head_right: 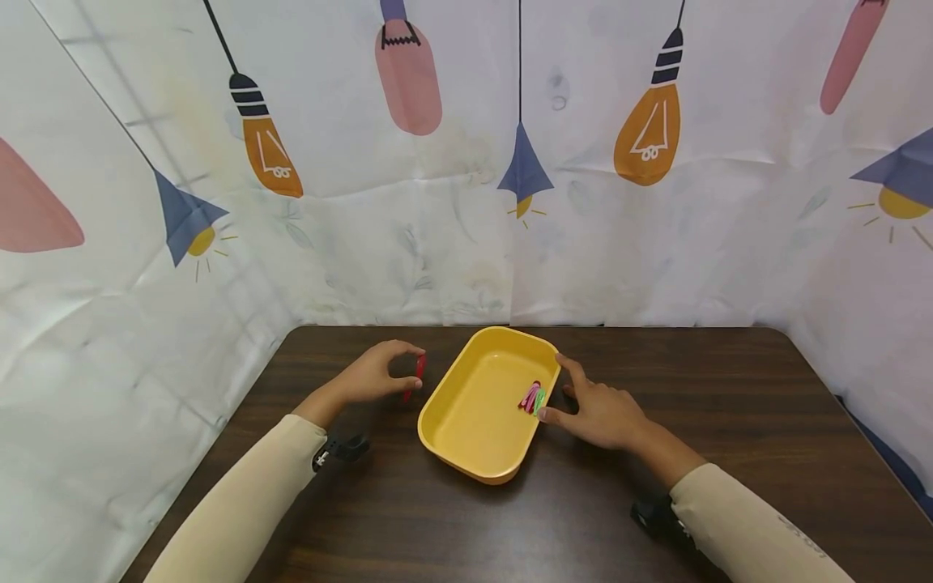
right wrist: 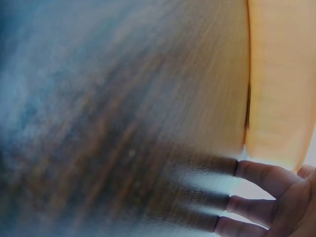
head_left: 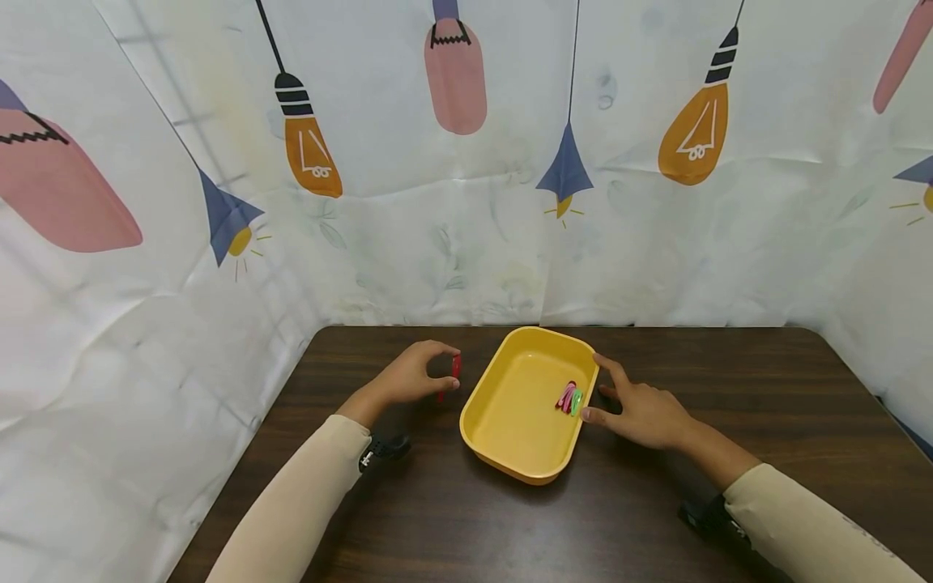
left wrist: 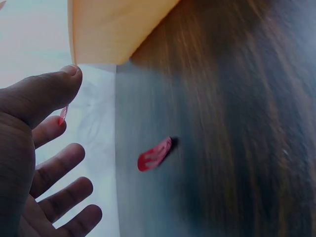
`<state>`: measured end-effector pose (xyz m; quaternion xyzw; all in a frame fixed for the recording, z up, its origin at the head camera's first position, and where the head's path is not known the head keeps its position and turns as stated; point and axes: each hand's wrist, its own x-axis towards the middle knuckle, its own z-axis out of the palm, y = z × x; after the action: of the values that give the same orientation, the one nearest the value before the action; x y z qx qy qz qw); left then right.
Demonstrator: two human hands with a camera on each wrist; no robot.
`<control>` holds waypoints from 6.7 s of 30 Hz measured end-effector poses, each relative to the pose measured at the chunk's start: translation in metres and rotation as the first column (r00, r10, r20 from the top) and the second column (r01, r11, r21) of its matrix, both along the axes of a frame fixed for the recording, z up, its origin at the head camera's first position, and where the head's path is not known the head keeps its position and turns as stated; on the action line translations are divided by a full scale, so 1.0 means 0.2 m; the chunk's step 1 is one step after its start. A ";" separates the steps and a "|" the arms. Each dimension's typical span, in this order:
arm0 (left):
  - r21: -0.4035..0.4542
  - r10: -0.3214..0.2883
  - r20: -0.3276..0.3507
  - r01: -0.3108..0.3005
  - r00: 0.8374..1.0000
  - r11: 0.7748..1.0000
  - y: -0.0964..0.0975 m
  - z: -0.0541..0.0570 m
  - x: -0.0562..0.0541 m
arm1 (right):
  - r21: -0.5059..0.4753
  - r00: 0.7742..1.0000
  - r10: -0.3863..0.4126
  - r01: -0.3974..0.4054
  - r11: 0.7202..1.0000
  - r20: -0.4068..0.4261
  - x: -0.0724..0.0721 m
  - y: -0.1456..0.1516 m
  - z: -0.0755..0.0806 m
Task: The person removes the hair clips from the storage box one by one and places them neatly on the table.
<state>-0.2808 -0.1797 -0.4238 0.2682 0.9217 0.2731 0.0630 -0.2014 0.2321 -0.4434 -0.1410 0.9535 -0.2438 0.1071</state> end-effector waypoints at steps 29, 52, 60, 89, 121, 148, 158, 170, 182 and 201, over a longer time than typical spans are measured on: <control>-0.031 0.061 -0.018 -0.062 0.998 0.998 -0.18 -0.15 0.03 | -0.006 1.000 0.000 0.000 1.000 -0.005 -0.01 0.00 0.00; -0.117 0.103 -0.029 -0.106 0.994 0.988 -0.19 -0.20 0.04 | -0.001 1.000 -0.022 0.022 1.000 -0.011 0.00 -0.01 -0.01; -0.116 0.102 -0.022 -0.104 0.995 0.988 -0.19 -0.19 0.04 | 0.014 0.999 -0.026 0.026 1.000 -0.023 -0.01 -0.02 0.00; -0.068 -0.159 -0.114 0.152 0.981 0.986 0.28 0.21 0.05 | 0.022 0.999 -0.038 0.037 0.999 0.000 0.00 -0.04 0.01; -0.125 -0.275 0.000 0.273 0.961 0.954 0.71 0.12 -0.05 | 0.049 1.000 -0.019 0.020 0.999 -0.013 0.00 -0.03 0.01; -0.266 -0.349 0.026 0.343 0.937 0.901 0.91 0.00 -0.05 | -0.008 1.000 -0.014 0.014 1.000 -0.001 0.00 -0.02 0.00; -0.301 -0.334 0.048 0.332 0.941 0.894 0.95 -0.05 -0.04 | 0.007 1.000 -0.008 0.009 1.000 -0.010 0.00 -0.03 0.01; -0.356 -0.338 0.000 0.316 0.941 0.879 0.97 -0.07 -0.03 | 0.011 1.000 -0.013 0.013 1.000 -0.017 0.00 -0.03 0.02; -0.380 -0.340 -0.013 0.309 0.941 0.872 0.98 -0.06 0.00 | 0.006 1.000 -0.010 0.010 1.000 -0.022 0.00 -0.03 0.00; -0.366 -0.336 -0.004 0.311 0.942 0.877 0.98 -0.06 -0.01 | 0.010 1.000 -0.012 0.012 1.000 -0.006 0.00 -0.03 0.02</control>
<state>-0.2818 0.0160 -0.4362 0.4111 0.8998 0.0759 0.1249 -0.2013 0.2265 -0.4404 -0.1354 0.9559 -0.2391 0.1034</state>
